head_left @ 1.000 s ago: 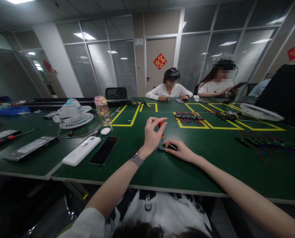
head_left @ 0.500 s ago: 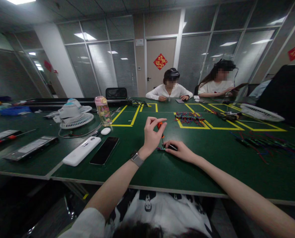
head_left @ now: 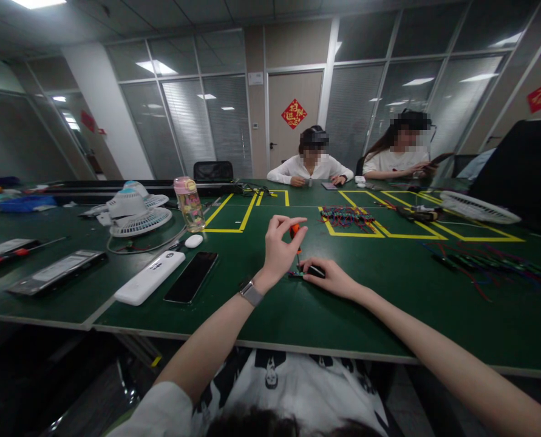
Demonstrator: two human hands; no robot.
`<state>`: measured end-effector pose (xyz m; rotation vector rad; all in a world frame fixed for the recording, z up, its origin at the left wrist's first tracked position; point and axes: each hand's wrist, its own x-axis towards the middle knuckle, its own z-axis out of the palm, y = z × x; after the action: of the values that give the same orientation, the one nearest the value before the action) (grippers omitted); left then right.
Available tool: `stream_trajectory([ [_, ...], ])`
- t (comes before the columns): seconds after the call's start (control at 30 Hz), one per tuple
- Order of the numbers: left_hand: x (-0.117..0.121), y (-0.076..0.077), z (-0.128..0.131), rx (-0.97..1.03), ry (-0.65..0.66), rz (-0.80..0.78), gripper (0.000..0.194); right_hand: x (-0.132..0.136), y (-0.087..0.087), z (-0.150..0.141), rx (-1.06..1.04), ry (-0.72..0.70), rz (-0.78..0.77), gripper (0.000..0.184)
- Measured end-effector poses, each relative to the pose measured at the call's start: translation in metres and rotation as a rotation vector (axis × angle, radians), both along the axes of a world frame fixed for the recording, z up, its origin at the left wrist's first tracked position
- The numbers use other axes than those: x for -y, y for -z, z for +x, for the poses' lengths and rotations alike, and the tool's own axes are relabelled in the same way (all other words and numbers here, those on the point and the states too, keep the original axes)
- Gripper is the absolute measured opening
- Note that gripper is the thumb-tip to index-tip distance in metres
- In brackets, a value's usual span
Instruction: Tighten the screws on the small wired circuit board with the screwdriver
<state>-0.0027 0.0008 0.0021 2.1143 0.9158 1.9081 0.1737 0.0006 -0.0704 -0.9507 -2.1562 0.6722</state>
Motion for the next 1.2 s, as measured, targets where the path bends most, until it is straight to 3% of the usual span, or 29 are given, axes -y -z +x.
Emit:
stream_trajectory([
  [0.3,-0.0019,0.0012,-0.0023,0.016,0.144,-0.05,0.033,0.0016,-0.0022,-0.0008,0.002,0.008,0.001,0.012],
  [0.57,0.0024,0.0,-0.0001,-0.03,0.03,0.002,0.018,0.0007,-0.0006,-0.0008,0.01,0.004,0.012,0.009],
  [0.83,-0.0028,0.0025,-0.0016,-0.013,0.158,-0.037,0.032,0.0018,-0.0021,-0.0013,0.008,0.008,0.016,0.009],
  [1.1,0.0031,-0.0002,-0.0007,-0.027,0.006,0.0,0.019,0.0008,-0.0009,-0.0005,0.009,-0.002,0.006,0.009],
  [1.2,0.0036,-0.0002,-0.0024,-0.043,0.055,-0.014,0.026,0.0019,-0.0019,-0.0012,0.012,0.005,0.008,0.009],
])
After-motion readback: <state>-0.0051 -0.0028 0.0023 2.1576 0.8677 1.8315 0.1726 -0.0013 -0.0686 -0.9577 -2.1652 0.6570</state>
